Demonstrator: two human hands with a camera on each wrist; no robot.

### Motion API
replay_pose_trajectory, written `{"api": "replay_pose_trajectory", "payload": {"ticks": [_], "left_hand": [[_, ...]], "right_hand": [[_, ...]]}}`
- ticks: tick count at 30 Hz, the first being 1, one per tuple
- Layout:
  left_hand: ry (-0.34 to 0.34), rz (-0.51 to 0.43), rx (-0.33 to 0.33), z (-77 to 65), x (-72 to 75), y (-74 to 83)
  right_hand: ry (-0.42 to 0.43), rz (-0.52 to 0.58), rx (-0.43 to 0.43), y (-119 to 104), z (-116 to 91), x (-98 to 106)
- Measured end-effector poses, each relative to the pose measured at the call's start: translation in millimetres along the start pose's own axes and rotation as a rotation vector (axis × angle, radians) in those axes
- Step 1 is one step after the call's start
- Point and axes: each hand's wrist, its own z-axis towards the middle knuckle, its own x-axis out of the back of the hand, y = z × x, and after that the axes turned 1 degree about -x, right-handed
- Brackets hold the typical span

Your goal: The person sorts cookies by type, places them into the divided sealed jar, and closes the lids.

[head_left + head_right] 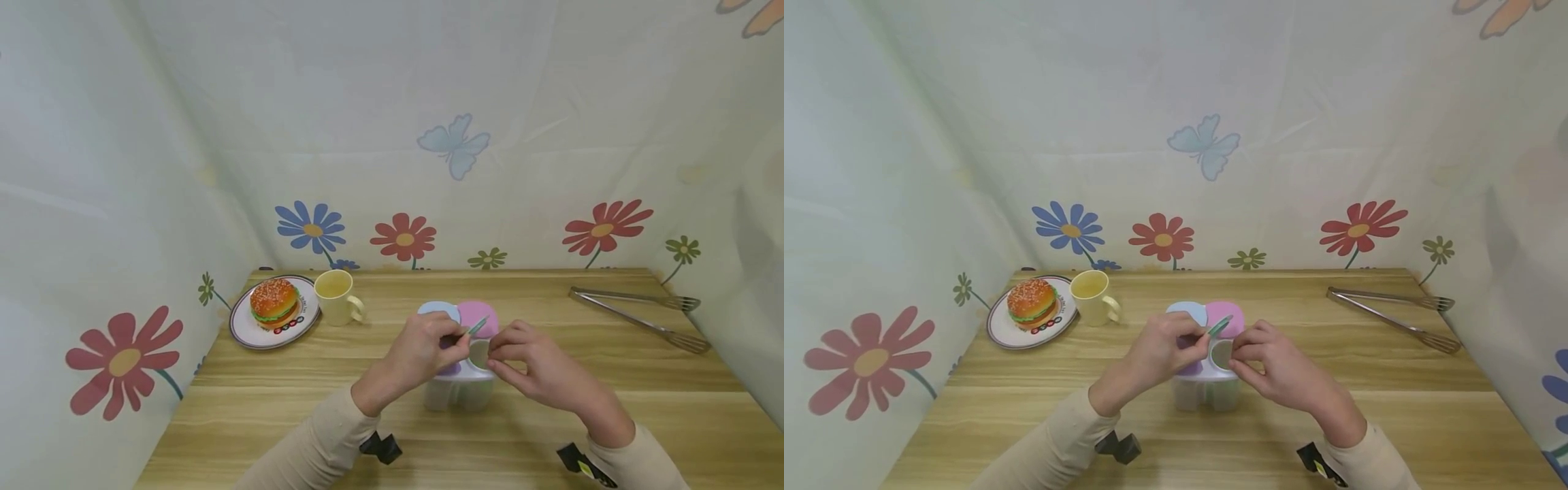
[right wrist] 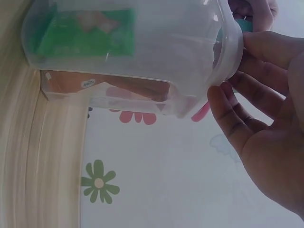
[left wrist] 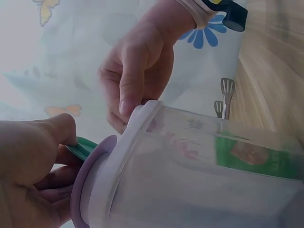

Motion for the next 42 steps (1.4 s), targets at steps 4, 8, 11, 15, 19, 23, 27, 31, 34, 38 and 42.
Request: {"api": "replay_pose_trajectory", "payload": {"ticks": [4, 8, 11, 15, 19, 23, 27, 31, 34, 38, 42], "left_hand": [[0.011, 0.008, -0.01, 0.6, -0.4, 0.0], [0.014, 0.015, -0.019, 0.9, -0.9, 0.1], [0.007, 0.008, -0.012, 1.2, -1.4, 0.6], [-0.011, -0.01, -0.007, 1.9, -2.4, 1.4], [-0.037, -0.025, -0.015, 2.8, -1.5, 3.3], [-0.076, -0.022, -0.018, 3.4, 0.6, 5.9], [-0.125, -0.015, -0.019, 4.2, 2.1, 7.9], [-0.147, -0.008, -0.028, 4.5, 1.8, 8.2], [-0.151, 0.02, -0.045, 4.2, 0.6, 8.3], [-0.158, 0.061, -0.069, 3.9, 0.0, 9.3], [-0.18, 0.073, -0.082, 3.5, 0.3, 10.2]], "right_hand": [[0.004, 0.017, -0.024, 0, -2, 1], [0.019, 0.046, -0.039, 0, -4, 1], [0.035, 0.067, -0.056, 0, -5, 1], [0.037, 0.087, -0.111, 1, -9, 1], [0.043, 0.097, -0.153, 4, -13, 0], [0.048, 0.121, -0.194, 5, -17, 0], [0.044, 0.183, -0.265, 6, -20, -1], [0.058, 0.232, -0.332, 5, -22, -4], [0.079, 0.265, -0.359, 4, -23, -6], [0.108, 0.316, -0.374, 2, -24, -8], [0.123, 0.382, -0.401, 0, -25, -10]]}}
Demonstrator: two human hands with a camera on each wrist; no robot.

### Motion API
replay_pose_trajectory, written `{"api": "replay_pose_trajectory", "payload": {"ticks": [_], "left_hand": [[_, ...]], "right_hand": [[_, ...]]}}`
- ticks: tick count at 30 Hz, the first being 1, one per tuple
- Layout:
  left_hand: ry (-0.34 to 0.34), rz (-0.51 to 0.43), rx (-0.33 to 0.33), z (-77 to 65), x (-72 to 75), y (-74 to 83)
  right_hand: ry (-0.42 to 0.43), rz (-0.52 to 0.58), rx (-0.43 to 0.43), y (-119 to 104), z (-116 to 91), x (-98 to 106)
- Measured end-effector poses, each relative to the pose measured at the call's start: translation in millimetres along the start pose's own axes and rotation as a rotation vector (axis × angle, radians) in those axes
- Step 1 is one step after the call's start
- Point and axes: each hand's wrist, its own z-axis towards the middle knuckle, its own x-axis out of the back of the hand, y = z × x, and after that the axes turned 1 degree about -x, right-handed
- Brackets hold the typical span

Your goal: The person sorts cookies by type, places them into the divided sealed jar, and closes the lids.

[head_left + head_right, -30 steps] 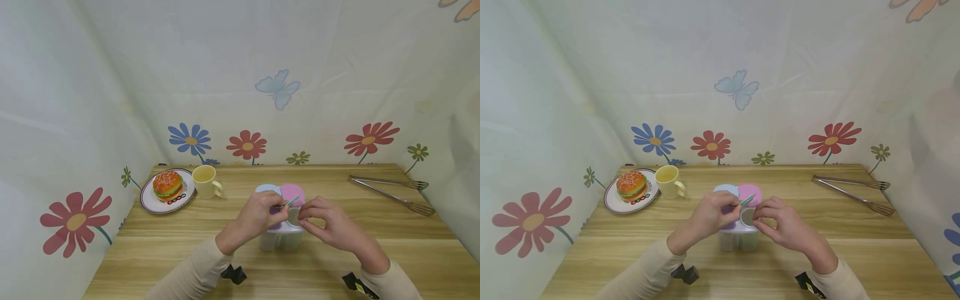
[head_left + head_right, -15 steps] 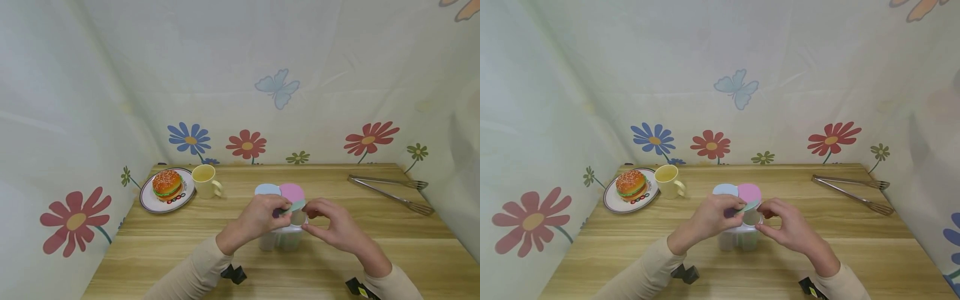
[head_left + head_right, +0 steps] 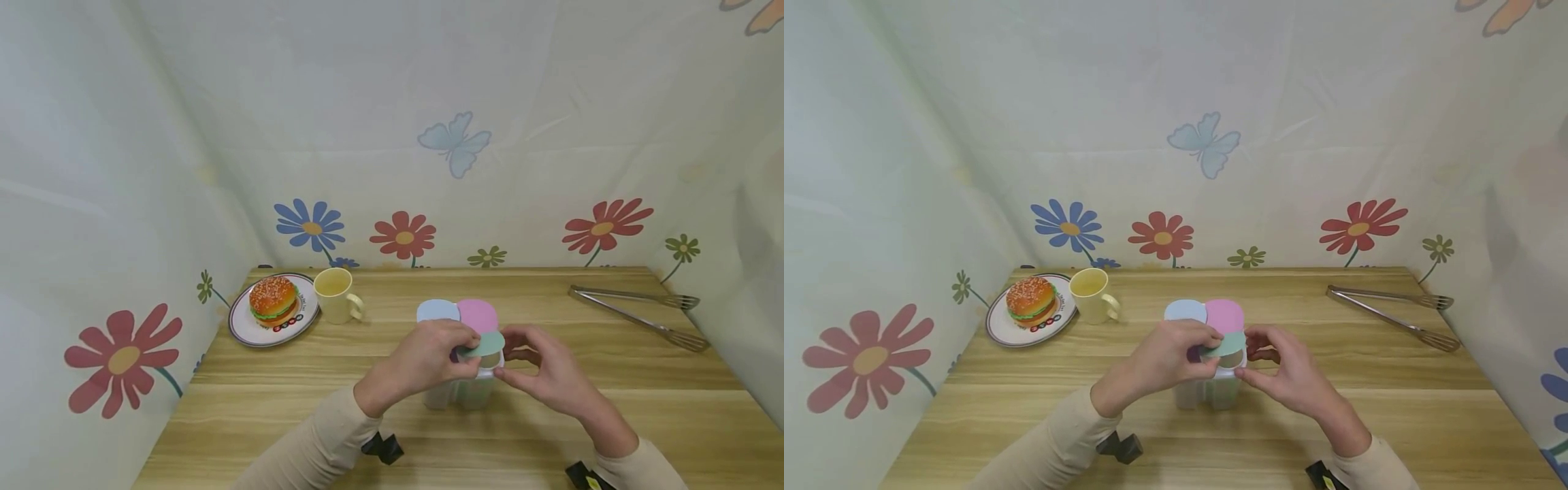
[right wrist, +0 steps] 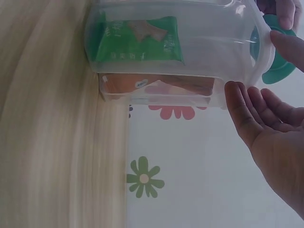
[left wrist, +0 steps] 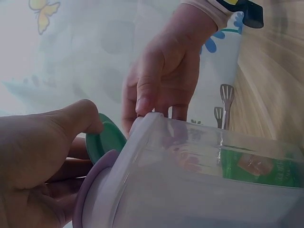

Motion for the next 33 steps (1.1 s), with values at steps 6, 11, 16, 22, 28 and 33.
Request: {"api": "replay_pose_trajectory", "payload": {"ticks": [6, 11, 16, 22, 28, 33], "left_hand": [[-0.047, 0.023, -0.018, -0.1, 1.4, 1.1], [-0.051, 0.04, -0.037, -0.5, 1.1, 2.2], [-0.089, 0.107, -0.04, -0.2, 1.9, 4.7], [-0.112, 0.162, -0.055, -0.4, -0.2, 5.5], [-0.115, 0.186, -0.067, -0.4, -2.3, 6.0], [-0.133, 0.193, -0.07, 0.0, -2.2, 6.1]], "right_hand": [[-0.024, 0.098, -0.062, 4, -4, -3], [-0.034, 0.141, -0.089, 11, -8, -10], [-0.037, 0.187, -0.16, 14, -11, -16], [-0.055, 0.18, -0.276, 15, -13, -22], [-0.067, 0.171, -0.298, 20, -13, -24], [-0.081, 0.145, -0.311, 24, -14, -25]]}}
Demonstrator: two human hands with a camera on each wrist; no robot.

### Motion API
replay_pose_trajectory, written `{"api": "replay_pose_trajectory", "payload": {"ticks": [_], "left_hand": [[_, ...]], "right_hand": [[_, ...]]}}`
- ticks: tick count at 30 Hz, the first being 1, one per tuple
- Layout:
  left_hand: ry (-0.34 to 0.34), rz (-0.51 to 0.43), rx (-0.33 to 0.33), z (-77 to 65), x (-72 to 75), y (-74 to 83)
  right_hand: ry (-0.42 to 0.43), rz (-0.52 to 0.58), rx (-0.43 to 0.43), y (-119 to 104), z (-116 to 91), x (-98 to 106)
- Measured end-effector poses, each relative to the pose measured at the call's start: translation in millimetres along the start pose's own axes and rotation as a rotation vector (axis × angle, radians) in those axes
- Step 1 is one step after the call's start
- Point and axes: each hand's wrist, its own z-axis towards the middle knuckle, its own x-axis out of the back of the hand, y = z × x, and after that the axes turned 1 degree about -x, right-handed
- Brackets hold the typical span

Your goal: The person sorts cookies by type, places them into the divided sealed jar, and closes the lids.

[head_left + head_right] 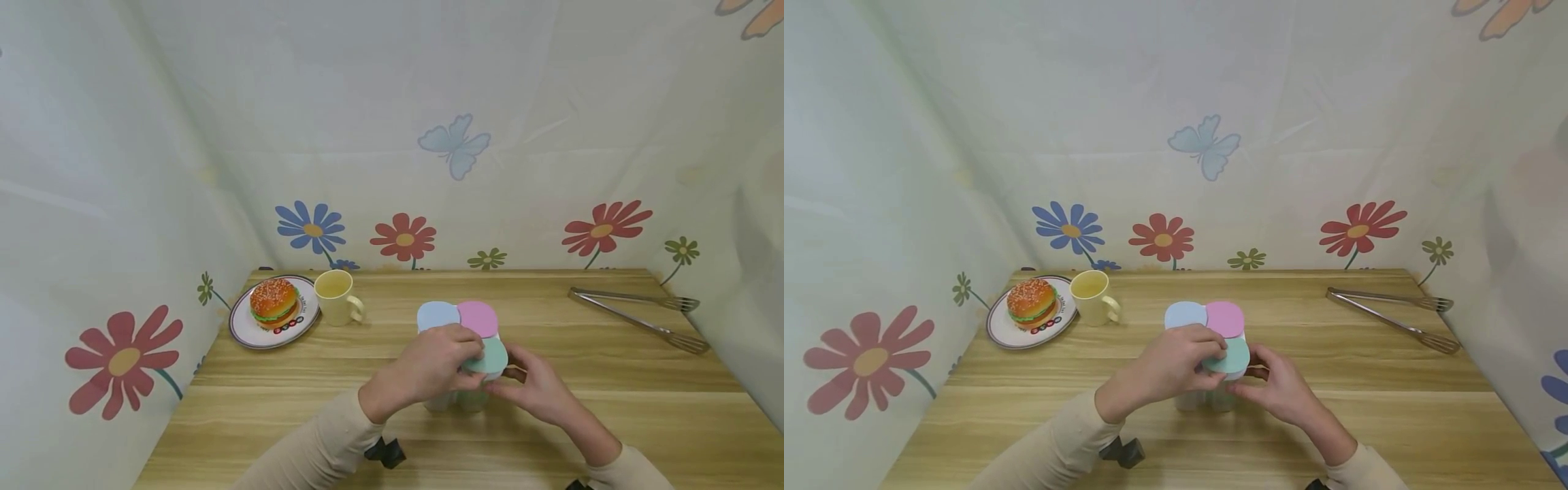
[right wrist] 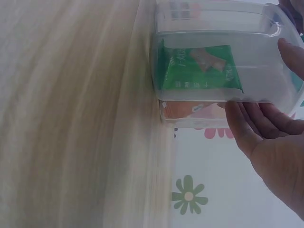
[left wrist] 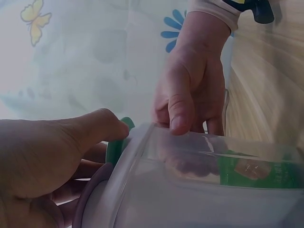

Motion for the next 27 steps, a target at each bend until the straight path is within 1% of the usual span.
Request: {"api": "replay_pose_trajectory", "payload": {"ticks": [2, 4, 7, 11, 15, 17, 19, 22, 24, 27], "left_hand": [[-0.01, 0.012, -0.007, -0.3, 1.3, -0.2], [-0.025, 0.045, -0.025, -1.3, 2.6, -0.4], [-0.053, 0.108, -0.059, -3.0, 3.6, -0.4], [-0.094, 0.216, -0.102, -2.7, 6.7, 2.1], [-0.133, 0.305, -0.116, -0.5, 9.0, 6.6], [-0.146, 0.323, -0.11, -0.9, 7.6, 8.0], [-0.151, 0.328, -0.108, -3.0, 5.1, 9.0], [-0.134, 0.298, -0.105, -5.7, 1.4, 9.1], [-0.119, 0.251, -0.098, -7.2, -1.2, 7.9], [-0.083, 0.144, -0.095, -10.5, -5.0, 3.6]], "right_hand": [[-0.004, -0.001, -0.001, 1, 1, 0], [-0.008, 0.001, 0.0, 1, 2, 0], [-0.02, 0.0, -0.003, 2, 3, -1], [-0.039, -0.011, -0.012, 1, 5, 0], [-0.036, -0.033, -0.026, -1, 6, 0], [-0.031, -0.043, -0.039, -2, 5, 0], [-0.036, -0.053, -0.05, -1, 4, -1], [-0.047, -0.05, -0.063, 1, 3, -1], [-0.069, -0.052, -0.051, 2, 2, 1], [-0.123, -0.101, 0.001, 4, 2, 8]]}}
